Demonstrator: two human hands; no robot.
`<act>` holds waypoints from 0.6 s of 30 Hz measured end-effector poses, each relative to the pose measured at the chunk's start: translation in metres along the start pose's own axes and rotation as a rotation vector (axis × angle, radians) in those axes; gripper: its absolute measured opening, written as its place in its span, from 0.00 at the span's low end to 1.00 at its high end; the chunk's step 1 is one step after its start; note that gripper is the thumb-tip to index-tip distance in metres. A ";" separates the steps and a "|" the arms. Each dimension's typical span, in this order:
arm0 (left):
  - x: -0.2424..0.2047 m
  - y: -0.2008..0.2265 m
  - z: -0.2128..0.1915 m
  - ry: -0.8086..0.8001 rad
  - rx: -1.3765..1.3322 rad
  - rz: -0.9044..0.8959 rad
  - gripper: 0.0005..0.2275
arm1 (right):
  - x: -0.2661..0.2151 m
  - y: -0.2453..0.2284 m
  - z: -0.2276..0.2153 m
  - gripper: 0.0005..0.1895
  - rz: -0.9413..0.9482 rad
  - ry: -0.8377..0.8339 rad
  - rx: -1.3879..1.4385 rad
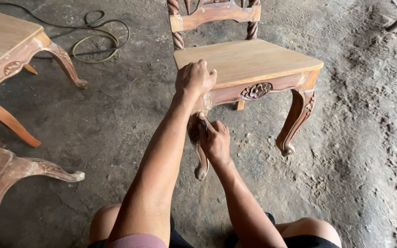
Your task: The person sands the surfaces and legs of a wooden chair using a small piece of sandpaper held by hand.
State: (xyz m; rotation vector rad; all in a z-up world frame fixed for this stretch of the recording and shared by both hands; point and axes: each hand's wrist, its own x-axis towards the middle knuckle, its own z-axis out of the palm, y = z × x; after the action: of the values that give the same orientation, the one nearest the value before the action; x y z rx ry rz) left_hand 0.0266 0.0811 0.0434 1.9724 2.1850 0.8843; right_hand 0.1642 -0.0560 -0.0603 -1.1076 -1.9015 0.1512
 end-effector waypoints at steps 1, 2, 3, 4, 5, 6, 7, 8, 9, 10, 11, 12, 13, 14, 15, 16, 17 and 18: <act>0.000 0.000 0.000 -0.015 -0.003 -0.010 0.17 | 0.002 0.002 -0.002 0.22 -0.051 0.043 0.059; 0.000 0.000 -0.001 -0.031 -0.006 -0.019 0.17 | 0.009 0.004 -0.002 0.22 -0.052 0.041 0.055; -0.003 0.000 -0.001 -0.037 -0.012 -0.021 0.17 | 0.018 0.008 -0.002 0.23 -0.016 0.042 0.054; -0.005 0.001 -0.002 -0.013 -0.013 -0.009 0.17 | 0.024 0.011 -0.002 0.23 0.021 0.043 0.052; -0.005 0.001 -0.005 0.016 -0.011 0.006 0.17 | 0.031 0.011 0.001 0.23 0.020 0.043 0.051; -0.004 0.001 -0.007 0.017 -0.012 0.007 0.17 | 0.036 0.010 0.005 0.25 -0.028 0.060 0.001; -0.003 0.001 -0.008 0.001 -0.027 -0.005 0.16 | 0.037 0.010 0.007 0.26 -0.076 0.073 -0.047; -0.002 0.001 -0.008 -0.014 -0.042 -0.016 0.16 | 0.030 0.009 0.006 0.26 -0.077 0.071 -0.046; -0.001 0.001 -0.007 -0.014 -0.039 -0.014 0.16 | 0.018 0.006 0.002 0.25 -0.099 0.072 -0.068; 0.000 0.001 -0.005 -0.009 -0.024 -0.012 0.16 | 0.012 0.004 0.002 0.25 -0.121 0.074 -0.091; 0.003 0.003 -0.003 -0.003 -0.013 -0.008 0.17 | 0.016 0.007 0.002 0.25 -0.122 0.077 -0.094; 0.003 0.003 -0.001 -0.002 -0.015 -0.004 0.17 | 0.021 0.009 0.003 0.22 -0.173 0.087 -0.153; 0.000 0.000 0.000 -0.071 -0.029 -0.031 0.18 | 0.028 0.010 0.006 0.20 -0.224 0.105 -0.209; 0.001 -0.002 0.001 -0.139 -0.041 -0.057 0.19 | 0.038 0.012 0.010 0.20 -0.224 0.116 -0.209; 0.003 -0.004 0.004 -0.133 -0.039 -0.064 0.19 | 0.049 0.015 0.015 0.12 -0.280 0.161 -0.209; 0.005 -0.005 0.007 -0.051 -0.038 -0.018 0.19 | 0.055 0.017 0.018 0.08 -0.336 0.207 -0.208; 0.001 -0.005 0.012 0.019 -0.038 0.028 0.19 | 0.049 0.018 0.017 0.08 -0.333 0.199 -0.206; -0.002 -0.008 0.014 0.013 -0.038 0.022 0.19 | 0.040 0.018 0.015 0.07 -0.322 0.144 -0.188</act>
State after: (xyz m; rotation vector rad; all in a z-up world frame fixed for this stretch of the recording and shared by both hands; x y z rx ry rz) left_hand 0.0257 0.0843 0.0276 1.9833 2.1408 0.9366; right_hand 0.1567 -0.0112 -0.0520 -0.8907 -1.9629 -0.2855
